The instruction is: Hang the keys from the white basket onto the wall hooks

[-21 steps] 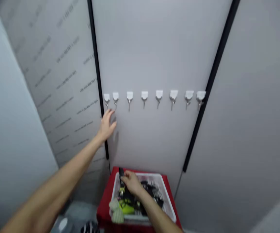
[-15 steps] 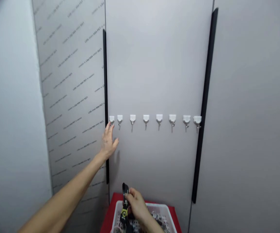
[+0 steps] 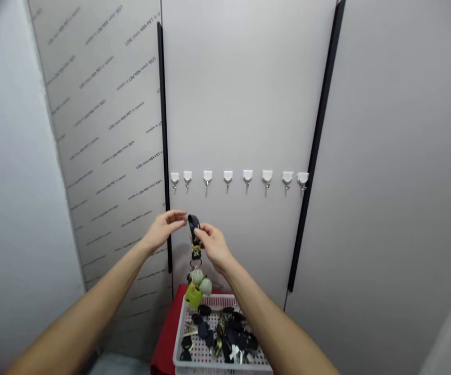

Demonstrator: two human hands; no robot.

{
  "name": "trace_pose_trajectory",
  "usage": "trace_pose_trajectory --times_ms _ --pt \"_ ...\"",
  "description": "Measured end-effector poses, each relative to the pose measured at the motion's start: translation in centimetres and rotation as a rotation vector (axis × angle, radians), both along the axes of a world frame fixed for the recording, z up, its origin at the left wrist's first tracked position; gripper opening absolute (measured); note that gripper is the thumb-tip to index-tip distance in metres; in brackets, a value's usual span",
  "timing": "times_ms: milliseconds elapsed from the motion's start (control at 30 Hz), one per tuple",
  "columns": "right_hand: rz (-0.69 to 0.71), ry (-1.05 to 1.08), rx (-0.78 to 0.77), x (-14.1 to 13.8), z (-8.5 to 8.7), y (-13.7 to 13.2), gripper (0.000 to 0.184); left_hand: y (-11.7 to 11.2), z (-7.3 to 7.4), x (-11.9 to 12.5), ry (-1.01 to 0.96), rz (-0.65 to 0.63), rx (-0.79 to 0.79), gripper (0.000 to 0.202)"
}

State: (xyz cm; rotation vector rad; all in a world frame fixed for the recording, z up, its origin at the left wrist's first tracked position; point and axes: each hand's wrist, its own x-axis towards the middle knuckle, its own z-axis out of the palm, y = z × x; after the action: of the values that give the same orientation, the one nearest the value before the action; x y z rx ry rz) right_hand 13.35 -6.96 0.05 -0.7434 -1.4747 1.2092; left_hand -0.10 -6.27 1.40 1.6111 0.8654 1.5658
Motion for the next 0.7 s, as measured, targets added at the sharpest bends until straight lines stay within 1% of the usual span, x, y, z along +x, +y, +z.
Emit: trace_pose_trajectory --times_ms 100,167,267,400,533,600,700 --pt "-0.077 0.023 0.069 -1.5 1.8 1.1 0.015 -0.4 -1.5 0.8 0.004 -0.156 -0.159 0.023" --pt "-0.095 0.001 0.076 -2.5 2.7 1.9 0.013 0.0 -1.8 1.3 -0.079 -0.202 -0.214 0.023" --pt "-0.124 -0.039 0.09 -3.8 3.6 3.1 0.01 1.3 -1.1 1.2 -0.256 -0.168 -0.252 0.026" --pt "-0.189 -0.035 0.126 -5.3 4.7 4.6 0.009 2.7 0.3 0.0 -0.363 -0.125 -0.297 0.026" --pt "-0.21 -0.014 0.144 -7.1 5.6 5.9 0.011 3.3 1.2 -1.2 -0.51 -0.071 -0.314 0.023" --pt "-0.219 0.002 0.152 -7.9 5.9 6.5 0.011 3.4 1.5 -1.6 -0.559 -0.023 -0.3 0.022" --pt "-0.219 0.013 0.153 -8.6 6.1 7.2 0.01 3.8 1.8 -2.0 -0.562 0.03 -0.274 0.021"
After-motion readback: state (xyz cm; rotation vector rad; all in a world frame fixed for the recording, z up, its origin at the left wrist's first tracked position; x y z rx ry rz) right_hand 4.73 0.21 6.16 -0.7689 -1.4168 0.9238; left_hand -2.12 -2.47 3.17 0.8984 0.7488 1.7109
